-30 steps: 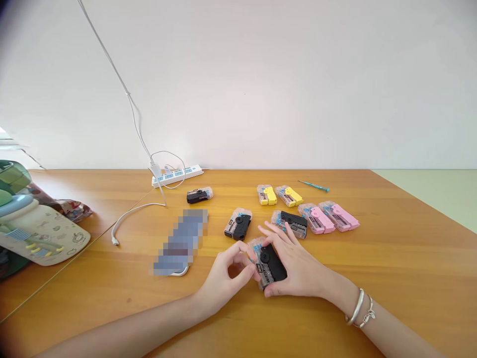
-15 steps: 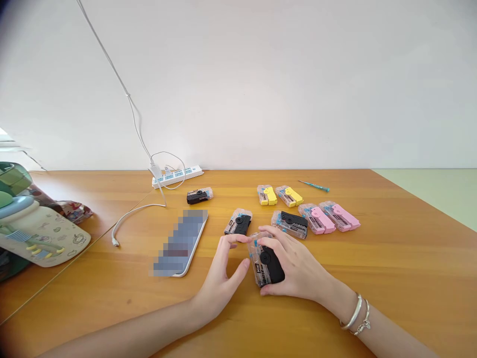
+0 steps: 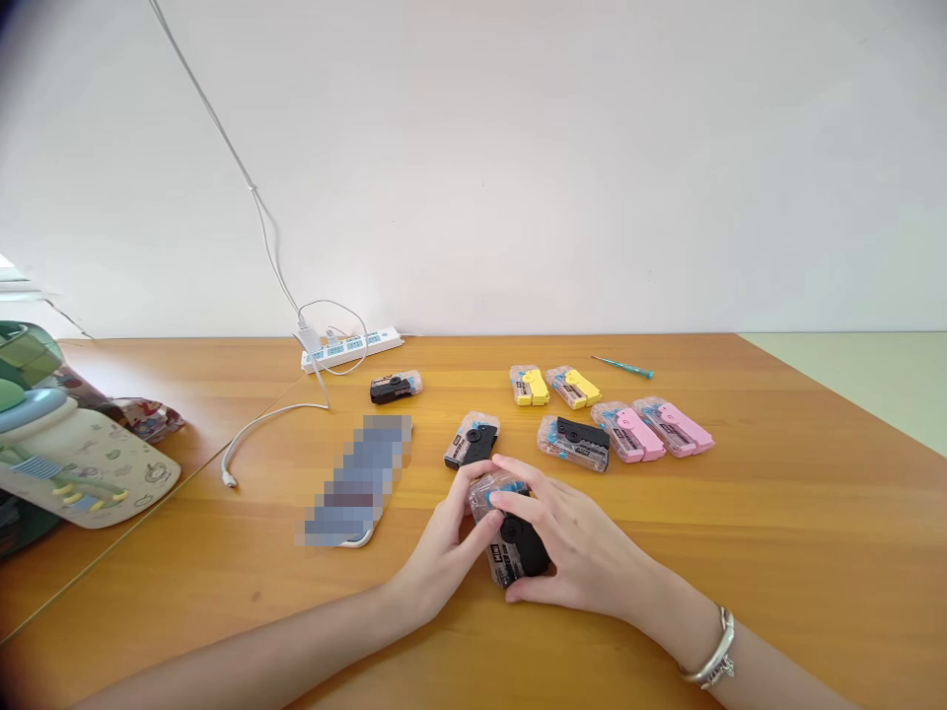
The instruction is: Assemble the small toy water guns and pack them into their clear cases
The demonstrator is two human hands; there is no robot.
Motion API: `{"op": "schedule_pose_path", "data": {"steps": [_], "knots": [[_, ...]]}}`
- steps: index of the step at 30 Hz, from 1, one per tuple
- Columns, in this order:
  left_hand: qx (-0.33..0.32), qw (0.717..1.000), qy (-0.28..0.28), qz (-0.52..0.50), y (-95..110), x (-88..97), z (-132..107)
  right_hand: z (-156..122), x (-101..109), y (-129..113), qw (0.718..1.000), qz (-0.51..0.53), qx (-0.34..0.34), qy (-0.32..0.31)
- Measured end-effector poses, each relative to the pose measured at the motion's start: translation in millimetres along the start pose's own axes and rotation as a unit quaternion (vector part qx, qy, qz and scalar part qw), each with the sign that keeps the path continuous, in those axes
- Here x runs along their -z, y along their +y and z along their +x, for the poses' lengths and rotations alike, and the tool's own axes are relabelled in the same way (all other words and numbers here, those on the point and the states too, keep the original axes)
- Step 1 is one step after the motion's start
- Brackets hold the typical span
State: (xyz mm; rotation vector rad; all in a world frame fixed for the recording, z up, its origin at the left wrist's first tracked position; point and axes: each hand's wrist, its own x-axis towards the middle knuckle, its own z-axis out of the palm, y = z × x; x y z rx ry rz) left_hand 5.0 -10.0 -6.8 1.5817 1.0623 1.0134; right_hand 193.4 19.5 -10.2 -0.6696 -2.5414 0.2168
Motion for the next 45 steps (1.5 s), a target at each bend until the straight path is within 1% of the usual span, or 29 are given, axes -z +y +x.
{"op": "schedule_pose_path", "data": {"steps": [4, 9, 11, 13, 16, 19, 22, 25, 28, 35, 41, 45], "knots": [[0.011, 0.999, 0.011, -0.048, 0.5, 0.8, 2.3, 1.8, 2.5, -5.2, 1.000, 0.017, 0.001, -0.014], [0.008, 0.997, 0.024, -0.079, 1.5, 2.6, 4.9, 3.6, 14.2, -9.8, 0.996, 0.051, -0.052, -0.048], [0.008, 0.997, 0.018, -0.077, 0.5, 2.8, 4.6, 3.9, 18.8, -6.1, 0.996, 0.049, -0.067, -0.038], [0.011, 0.999, -0.001, -0.052, -1.5, 2.5, 4.0, 3.8, 21.8, 0.0, 0.997, 0.017, -0.069, -0.015], [0.013, 1.000, -0.022, -0.009, -4.1, 1.8, 2.9, 3.6, 23.4, 7.4, 0.998, -0.045, -0.037, 0.001], [0.014, 1.000, -0.011, 0.001, -4.5, 1.3, 2.1, 3.8, 22.5, 7.8, 0.997, -0.079, 0.004, -0.005], [0.023, 1.000, -0.005, 0.000, -4.1, 1.1, 1.3, 4.3, 21.3, 3.3, 0.994, -0.101, 0.027, -0.014], [0.027, 1.000, -0.007, 0.006, -4.7, 1.0, 0.5, 5.0, 20.5, -1.6, 0.993, -0.110, 0.030, -0.021], [0.022, 1.000, -0.011, 0.013, -5.8, 0.7, 0.1, 5.2, 18.8, -3.4, 0.992, -0.124, 0.032, -0.013], [0.027, 0.999, -0.018, -0.001, -5.6, -0.2, 0.0, 1.7, 15.6, 4.0, 0.983, -0.171, 0.057, -0.016], [0.030, 0.999, -0.016, -0.020, -3.9, 0.3, -0.5, 1.4, 13.3, 4.1, 0.973, -0.225, 0.056, 0.012], [0.024, 0.997, -0.025, -0.069, -4.8, -0.1, -0.7, 3.1, 12.5, 2.7, 0.968, -0.240, 0.055, 0.042]]}}
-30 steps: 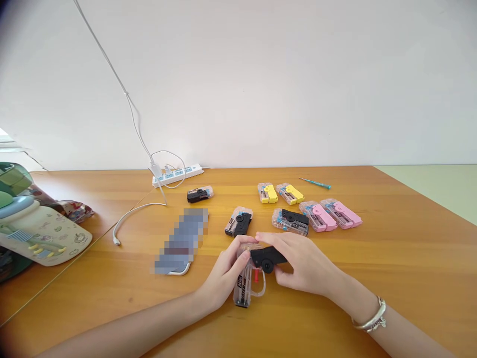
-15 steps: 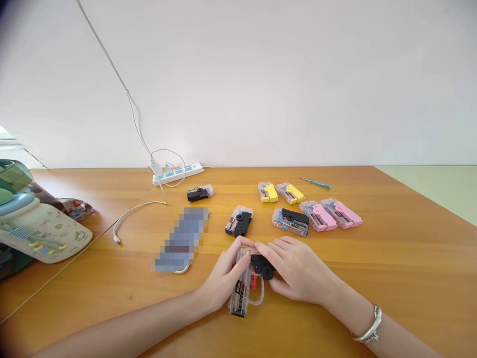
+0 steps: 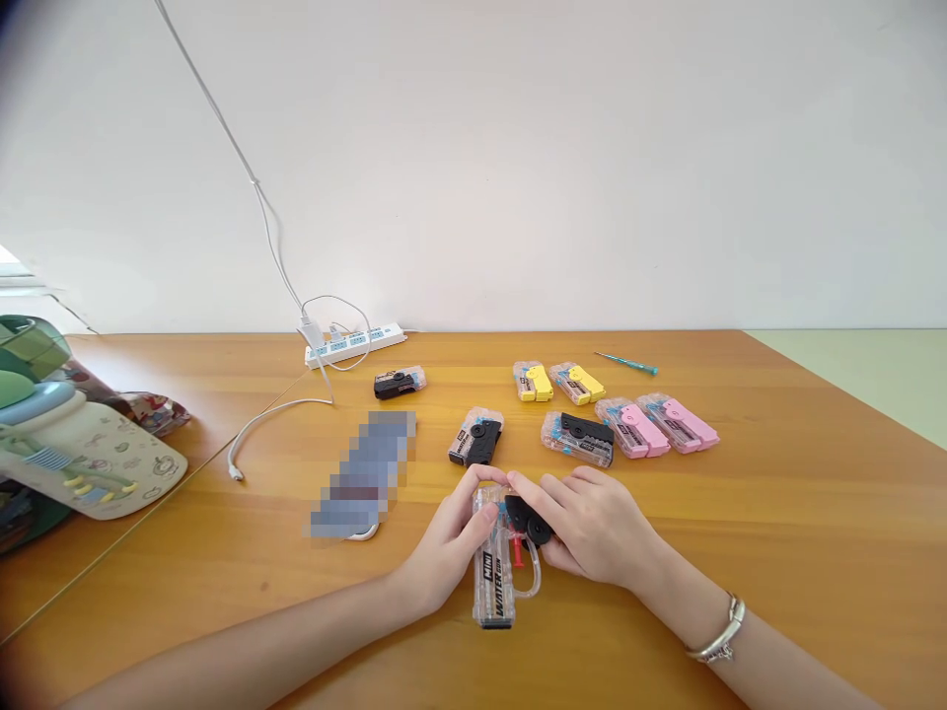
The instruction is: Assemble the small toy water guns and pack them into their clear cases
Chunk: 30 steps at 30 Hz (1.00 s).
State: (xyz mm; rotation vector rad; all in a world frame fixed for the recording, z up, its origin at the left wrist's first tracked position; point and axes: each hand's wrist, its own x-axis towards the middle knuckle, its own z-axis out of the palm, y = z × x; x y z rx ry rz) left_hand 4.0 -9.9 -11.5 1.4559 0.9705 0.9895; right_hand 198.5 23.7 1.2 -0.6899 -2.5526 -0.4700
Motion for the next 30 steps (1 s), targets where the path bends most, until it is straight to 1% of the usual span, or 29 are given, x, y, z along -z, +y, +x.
{"op": "schedule_pose_path", "data": {"steps": [5, 7, 9, 11, 14, 18, 22, 25, 27, 30], "knots": [[-0.005, 0.997, -0.021, -0.079, 1.7, 0.2, 0.9, -1.3, -2.3, 3.7, 0.999, -0.013, -0.044, 0.021], [-0.008, 0.995, -0.035, -0.096, 5.2, 0.4, 1.3, -2.8, -3.6, 6.9, 0.997, -0.010, -0.068, 0.029], [-0.010, 0.992, -0.055, -0.116, 8.7, 0.4, 1.4, -4.3, -4.8, 10.5, 0.996, -0.002, -0.077, 0.034], [-0.013, 0.987, -0.073, -0.139, 10.2, 0.4, 1.1, -5.5, -5.6, 13.8, 0.997, 0.009, -0.075, 0.036], [-0.021, 0.985, -0.079, -0.152, 8.1, 1.0, 0.4, -5.9, -5.6, 16.6, 0.997, 0.018, -0.062, 0.035], [-0.026, 0.989, -0.069, -0.129, 5.1, 2.3, -0.5, -4.2, -3.0, 15.6, 0.998, 0.011, -0.037, 0.039], [-0.039, 0.991, -0.056, -0.112, 8.2, 2.4, -2.3, -2.4, -0.8, 12.7, 0.998, 0.011, -0.020, 0.057], [-0.051, 0.992, -0.058, -0.098, 10.2, 2.3, -4.4, -1.7, -0.6, 11.1, 0.998, 0.019, -0.017, 0.063], [-0.051, 0.991, -0.066, -0.103, 10.5, 2.7, -5.1, -1.0, -0.3, 10.1, 0.998, 0.027, -0.017, 0.061], [-0.034, 0.989, -0.078, -0.124, 10.8, 3.8, -4.2, 0.2, 0.2, 8.9, 0.998, 0.040, -0.020, 0.053]]}}
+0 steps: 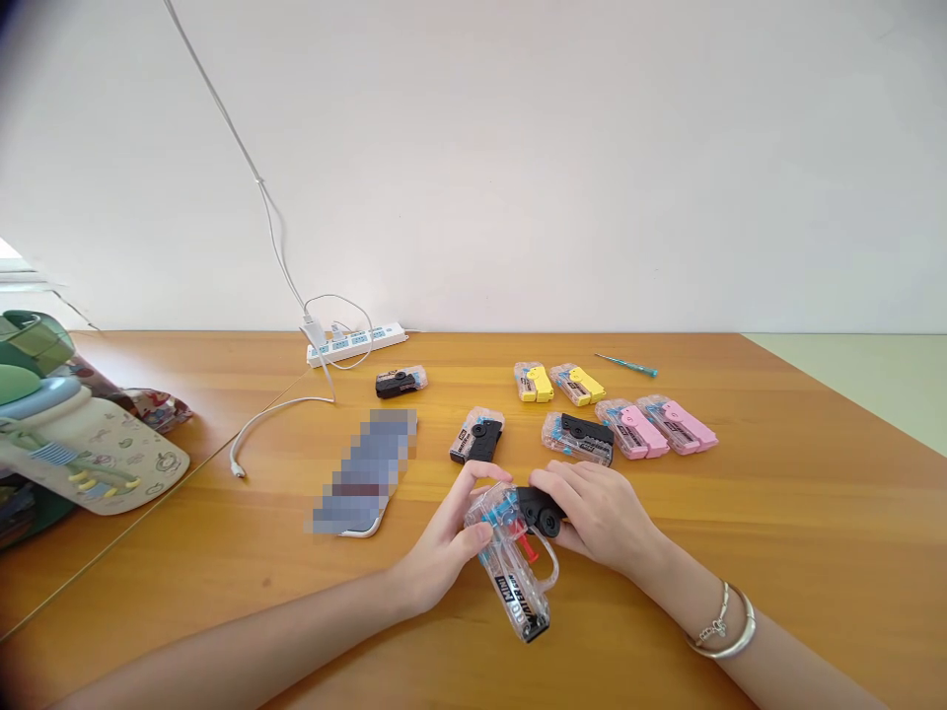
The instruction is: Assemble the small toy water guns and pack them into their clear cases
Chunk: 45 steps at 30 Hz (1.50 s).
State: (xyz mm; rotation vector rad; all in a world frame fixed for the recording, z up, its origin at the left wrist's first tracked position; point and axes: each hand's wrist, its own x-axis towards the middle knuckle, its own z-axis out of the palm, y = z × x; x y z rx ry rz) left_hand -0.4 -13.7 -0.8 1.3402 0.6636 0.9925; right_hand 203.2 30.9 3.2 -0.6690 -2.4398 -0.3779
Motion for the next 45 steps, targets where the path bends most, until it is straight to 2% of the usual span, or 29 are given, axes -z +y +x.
{"op": "schedule_pose_path", "data": {"steps": [4, 9, 11, 13, 16, 19, 22, 25, 30, 33, 38, 42, 45], "knots": [[0.013, 0.999, -0.002, -0.041, 0.6, 1.5, 2.3, -2.5, -2.4, 4.2, 0.999, 0.011, -0.035, -0.003], [0.016, 0.999, 0.018, -0.035, -0.5, 0.6, 3.0, -10.8, -9.4, 18.2, 0.987, 0.018, -0.160, -0.020], [0.029, 0.999, 0.007, 0.035, -0.7, -0.5, 3.0, -12.1, -11.2, 20.7, 0.983, 0.019, -0.180, -0.030], [0.031, 0.985, -0.017, 0.166, -0.7, -2.1, 3.4, -11.7, -12.0, 20.0, 0.985, 0.021, -0.167, -0.039], [0.004, 0.931, -0.051, 0.363, -1.4, -5.2, 4.6, -9.6, -11.6, 15.8, 0.990, 0.022, -0.129, -0.051], [-0.014, 0.898, -0.053, 0.436, -2.9, -7.5, 5.5, -7.9, -10.2, 12.3, 0.993, 0.020, -0.110, -0.046], [-0.021, 0.891, -0.034, 0.452, -4.6, -7.6, 5.4, -7.3, -9.0, 10.6, 0.994, 0.017, -0.107, -0.028], [-0.027, 0.902, -0.002, 0.431, -5.9, -6.5, 5.0, -7.9, -9.4, 9.8, 0.994, 0.013, -0.107, -0.011], [0.000, 0.941, 0.126, 0.314, -6.3, -4.7, 5.9, -11.0, -12.1, 8.4, 0.992, -0.001, -0.123, 0.033], [-0.011, 0.954, 0.125, 0.272, -5.3, -3.2, 6.9, -11.4, -12.5, 6.2, 0.995, 0.014, -0.094, 0.028], [-0.035, 0.950, 0.135, 0.279, -6.1, -0.4, 7.3, -9.1, -11.1, 3.1, 0.997, 0.044, -0.044, 0.035], [-0.055, 0.935, 0.141, 0.321, -6.3, -0.5, 5.1, -6.3, -9.3, 2.1, 0.998, 0.027, -0.021, 0.053], [-0.075, 0.914, 0.126, 0.378, -3.0, -2.4, 3.9, -3.9, -8.3, 1.3, 0.998, 0.017, 0.004, 0.063]]}}
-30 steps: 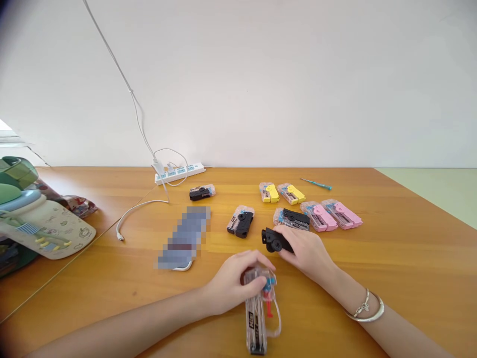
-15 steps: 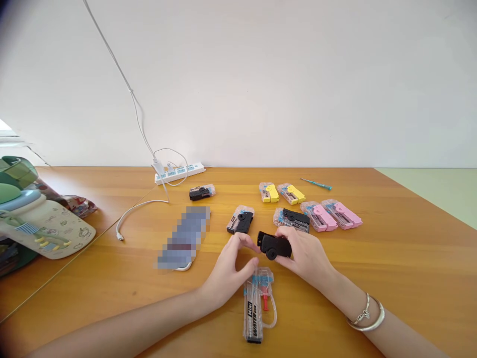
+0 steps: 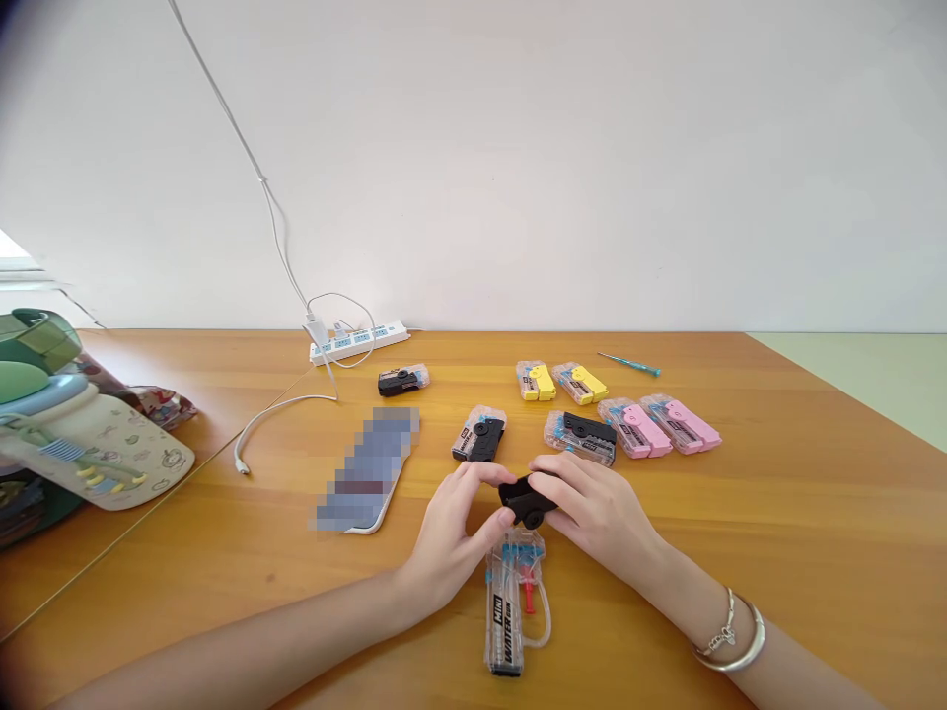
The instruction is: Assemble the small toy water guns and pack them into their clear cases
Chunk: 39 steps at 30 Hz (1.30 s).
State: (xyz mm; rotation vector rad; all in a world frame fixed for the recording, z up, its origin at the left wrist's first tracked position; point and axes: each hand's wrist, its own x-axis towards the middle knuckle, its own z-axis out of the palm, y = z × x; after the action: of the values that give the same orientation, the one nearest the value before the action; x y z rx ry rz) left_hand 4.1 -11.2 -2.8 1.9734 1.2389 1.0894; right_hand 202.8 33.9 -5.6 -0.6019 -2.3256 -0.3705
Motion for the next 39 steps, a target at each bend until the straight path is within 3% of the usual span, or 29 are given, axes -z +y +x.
{"op": "schedule_pose_path", "data": {"steps": [7, 12, 20, 27, 35, 39], "knots": [[0.004, 0.993, -0.042, 0.110, 3.3, -1.9, 3.8, 2.2, -0.7, -2.0, 1.000, -0.013, -0.001, -0.007], [0.059, 0.993, -0.056, 0.090, 0.7, -2.3, 7.1, -1.7, -0.5, -1.9, 0.997, -0.029, -0.064, 0.024], [0.072, 0.996, -0.043, 0.036, 1.2, -1.2, 6.4, -2.6, 0.7, -5.4, 0.991, -0.056, -0.110, 0.052], [0.078, 0.996, -0.048, 0.003, -2.9, -2.0, 7.5, -0.8, 0.3, -5.6, 0.984, 0.015, -0.175, -0.024], [0.052, 0.994, -0.090, 0.019, 0.6, -1.2, 8.4, -0.5, 0.8, -5.5, 0.989, -0.003, -0.145, -0.042], [0.070, 0.995, -0.070, -0.025, 0.0, -0.6, 8.3, 3.0, 5.1, -4.0, 0.991, 0.021, -0.113, -0.066]]}}
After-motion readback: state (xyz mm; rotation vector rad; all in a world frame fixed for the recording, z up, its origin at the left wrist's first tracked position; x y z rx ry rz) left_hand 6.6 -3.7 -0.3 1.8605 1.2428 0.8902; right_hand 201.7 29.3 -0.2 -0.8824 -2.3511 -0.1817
